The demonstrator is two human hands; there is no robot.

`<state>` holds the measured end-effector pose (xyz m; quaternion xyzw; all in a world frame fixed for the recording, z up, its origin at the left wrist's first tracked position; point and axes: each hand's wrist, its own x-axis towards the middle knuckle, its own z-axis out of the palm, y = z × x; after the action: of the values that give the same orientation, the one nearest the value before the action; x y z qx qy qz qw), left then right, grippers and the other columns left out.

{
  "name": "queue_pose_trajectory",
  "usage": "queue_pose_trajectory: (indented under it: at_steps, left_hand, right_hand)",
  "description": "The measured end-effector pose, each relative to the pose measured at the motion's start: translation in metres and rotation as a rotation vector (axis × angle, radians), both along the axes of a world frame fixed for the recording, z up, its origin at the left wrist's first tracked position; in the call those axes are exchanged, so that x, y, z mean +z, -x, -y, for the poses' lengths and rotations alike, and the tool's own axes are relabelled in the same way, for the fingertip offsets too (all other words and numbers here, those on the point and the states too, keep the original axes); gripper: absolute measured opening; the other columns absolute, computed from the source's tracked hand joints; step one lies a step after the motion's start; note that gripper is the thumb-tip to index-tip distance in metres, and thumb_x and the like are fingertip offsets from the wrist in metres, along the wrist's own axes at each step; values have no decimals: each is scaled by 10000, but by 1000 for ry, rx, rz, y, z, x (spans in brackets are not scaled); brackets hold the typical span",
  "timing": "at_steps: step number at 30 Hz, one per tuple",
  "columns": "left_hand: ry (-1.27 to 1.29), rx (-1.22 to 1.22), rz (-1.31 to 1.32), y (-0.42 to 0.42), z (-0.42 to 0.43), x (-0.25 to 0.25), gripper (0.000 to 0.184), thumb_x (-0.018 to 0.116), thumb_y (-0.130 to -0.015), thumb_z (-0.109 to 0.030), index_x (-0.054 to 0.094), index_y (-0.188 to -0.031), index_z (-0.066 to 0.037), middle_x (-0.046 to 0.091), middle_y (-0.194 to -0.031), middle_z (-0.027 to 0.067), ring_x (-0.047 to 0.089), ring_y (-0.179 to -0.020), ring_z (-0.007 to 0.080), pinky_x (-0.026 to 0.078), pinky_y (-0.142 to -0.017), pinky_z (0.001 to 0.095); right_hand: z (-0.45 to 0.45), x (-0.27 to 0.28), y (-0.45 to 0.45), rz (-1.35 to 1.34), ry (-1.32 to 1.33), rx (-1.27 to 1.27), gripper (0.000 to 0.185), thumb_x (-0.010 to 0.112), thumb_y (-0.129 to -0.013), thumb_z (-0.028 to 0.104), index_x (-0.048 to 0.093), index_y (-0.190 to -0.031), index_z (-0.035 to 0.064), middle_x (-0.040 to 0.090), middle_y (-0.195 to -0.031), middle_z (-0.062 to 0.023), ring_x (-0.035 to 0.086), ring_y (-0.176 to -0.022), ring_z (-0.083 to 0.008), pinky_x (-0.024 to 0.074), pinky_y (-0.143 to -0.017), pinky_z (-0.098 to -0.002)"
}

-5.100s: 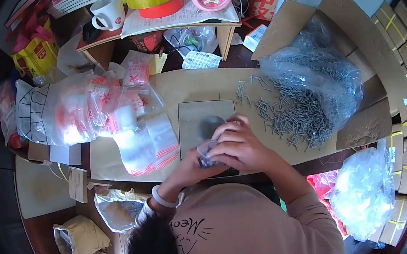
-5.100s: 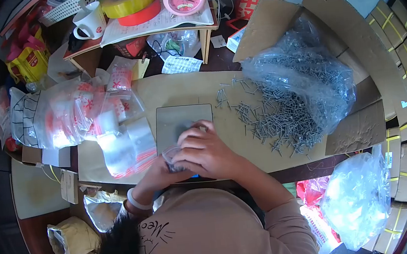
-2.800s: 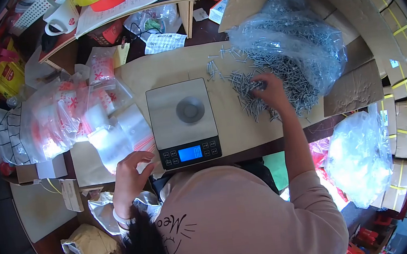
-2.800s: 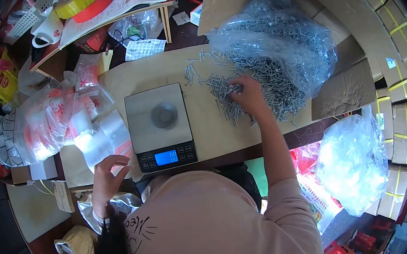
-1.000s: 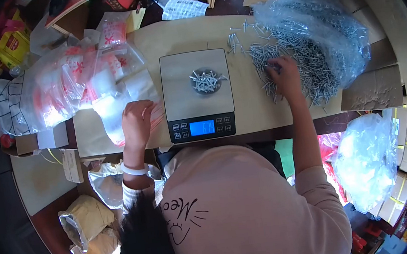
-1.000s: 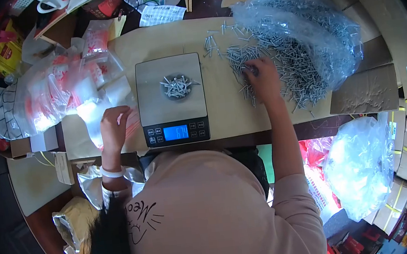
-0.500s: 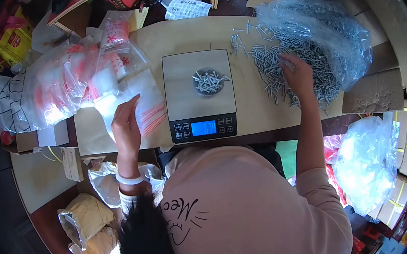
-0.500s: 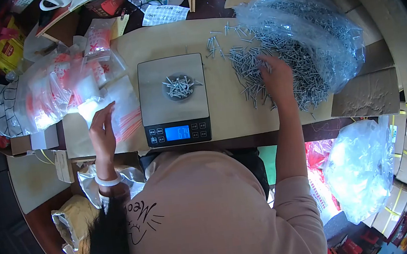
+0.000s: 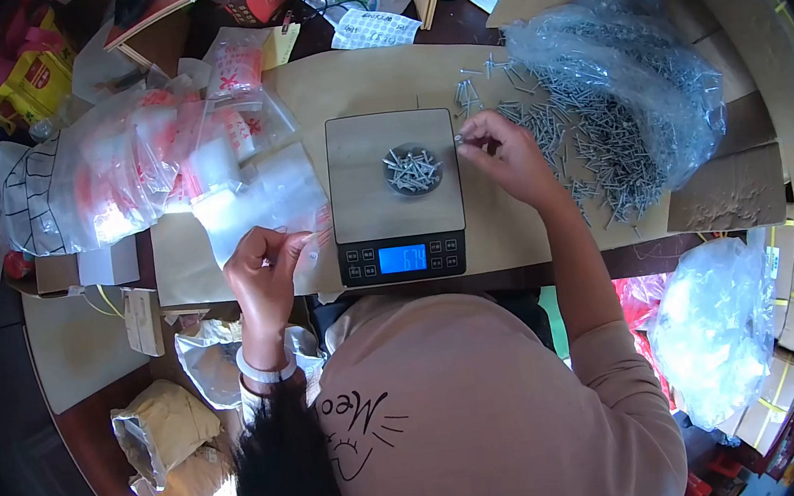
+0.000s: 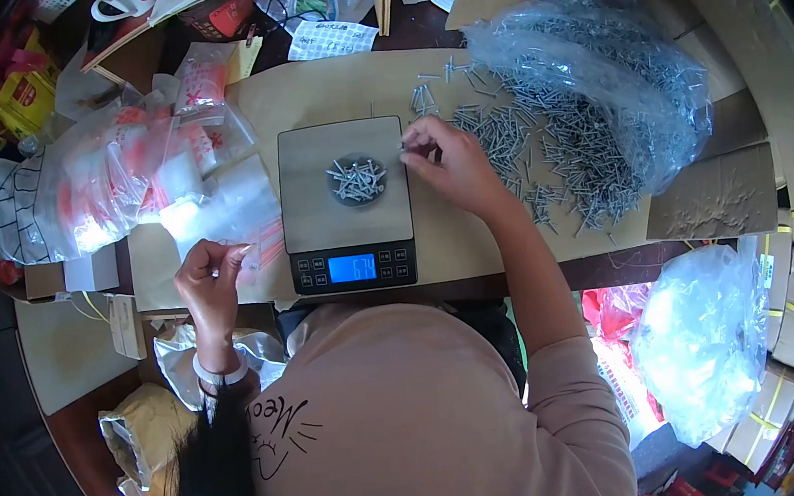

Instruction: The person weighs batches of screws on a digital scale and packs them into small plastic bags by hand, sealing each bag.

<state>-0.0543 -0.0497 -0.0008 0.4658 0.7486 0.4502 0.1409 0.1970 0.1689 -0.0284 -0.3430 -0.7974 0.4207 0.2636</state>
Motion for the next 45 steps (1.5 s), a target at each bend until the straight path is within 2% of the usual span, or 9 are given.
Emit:
queue_pose_trajectory:
  at_steps: [9,17,20,24,28,36,41,44,45]
  left_hand:
    - [-93,-141,124,-16,-13,2,161,750,-783,-91,639,-818,20,631,-726,53,585,-620,94,445,-558,225]
    - [-103,-441,414,-41,-39,27,225,698,-826,-53,652,-1033,21,649,-803,41,616,-722,70,443,-598,180]
    - [-51,-435,533,-52,-59,17,322,703,-815,-28,612,-1120,21,610,-771,-4,500,-653,17,374,-566,163]
    - [-462,-331,622,-71,-70,21,121,676,-858,-69,581,-920,-28,448,-675,-46,368,-572,18,324,-514,187]
    - [-187,-437,550,-63,-67,18,126,664,-866,-60,543,-833,-45,492,-700,-13,431,-614,23,354,-538,184]
    - [-333,-354,-34,-18,-51,16,302,718,-736,-54,459,-579,-60,586,-973,102,566,-1015,269,391,-834,403]
    - [-193,-429,-259,7,-34,18,139,690,-772,-61,552,-782,-54,547,-1164,183,442,-1215,416,249,-1074,489]
    - [-170,-482,-38,2,-26,14,115,666,-785,-27,554,-811,-41,564,-1110,188,500,-1143,388,369,-989,444]
    - [-147,-459,-14,0,-25,9,103,644,-792,4,554,-834,-23,605,-983,155,594,-934,313,472,-808,371]
  right_hand:
    - [11,8,7,89,-82,92,121,589,-897,100,578,-994,29,610,-940,-66,584,-800,-150,465,-693,-275]
    - [18,41,14,-569,1000,190,300,458,-959,305,554,-968,21,602,-860,-40,564,-771,-89,434,-660,-237]
    - [32,40,40,-266,826,290,294,454,-964,299,576,-916,36,559,-808,0,534,-736,-80,411,-620,-234]
    - [48,39,58,-428,513,419,260,487,-973,269,575,-874,45,531,-760,32,469,-674,-39,373,-581,-210]
    - [40,46,45,-437,452,272,202,525,-961,197,574,-867,25,550,-744,31,463,-676,-37,389,-601,-213]
    - [-3,10,-9,-33,-19,-94,233,531,-952,224,603,-851,27,579,-727,-29,523,-652,-98,416,-584,-242]
    - [-16,-7,-42,391,-487,-198,313,639,-850,317,606,-1069,96,597,-1093,-82,562,-1007,-270,420,-844,-416]
    - [-7,-1,-23,277,-328,24,520,714,-764,345,543,-1205,130,534,-1259,-92,453,-1220,-314,299,-1011,-478]
    - [1,1,-11,210,-211,124,594,739,-735,350,517,-1244,139,511,-1298,-93,408,-1278,-317,249,-1059,-490]
